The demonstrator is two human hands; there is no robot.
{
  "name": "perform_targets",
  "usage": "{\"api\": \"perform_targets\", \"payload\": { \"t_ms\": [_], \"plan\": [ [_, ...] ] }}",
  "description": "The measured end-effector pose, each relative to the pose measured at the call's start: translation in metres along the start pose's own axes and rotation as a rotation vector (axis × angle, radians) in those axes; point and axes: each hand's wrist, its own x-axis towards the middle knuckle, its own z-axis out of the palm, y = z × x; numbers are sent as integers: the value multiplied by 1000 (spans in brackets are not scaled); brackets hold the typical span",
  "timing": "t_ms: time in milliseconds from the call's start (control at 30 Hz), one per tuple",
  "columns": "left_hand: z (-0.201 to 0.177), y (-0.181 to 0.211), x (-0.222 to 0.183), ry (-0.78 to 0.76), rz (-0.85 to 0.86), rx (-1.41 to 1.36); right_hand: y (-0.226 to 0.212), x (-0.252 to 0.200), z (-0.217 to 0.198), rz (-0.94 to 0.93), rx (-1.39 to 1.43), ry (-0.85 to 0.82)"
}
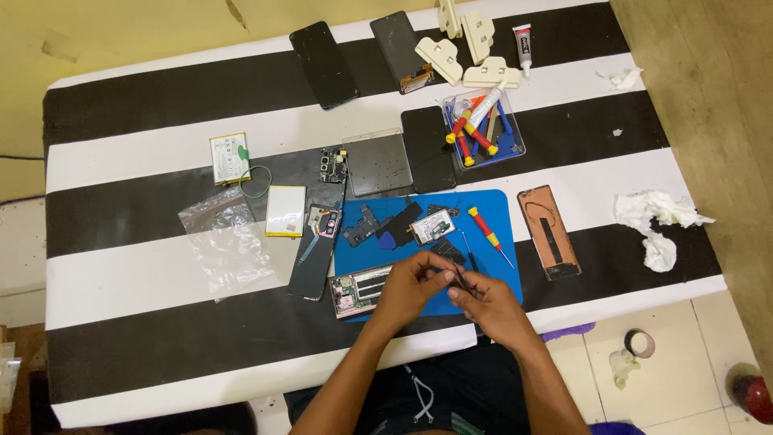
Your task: A person is repairing a mobile phone by installing a small internal component and then using a screwdriver to secure parts on the chassis.
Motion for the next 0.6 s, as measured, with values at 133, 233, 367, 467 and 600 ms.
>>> {"api": "perform_targets", "payload": {
  "t_ms": [133,233,367,467,600],
  "plan": [
    [-5,-8,4,35,9,-97,12,4,-4,-4,6,4],
    [-7,1,5,92,25,-142,6,1,-3,-24,-46,1],
    [-11,2,8,180,2,-143,5,2,-3,-49,-82,-4],
    [-12,2,8,219,-17,-142,5,2,-5,-58,-82,4],
    [-15,0,7,262,-10,-107,12,5,-7,-116,98,103]
  ]
}}
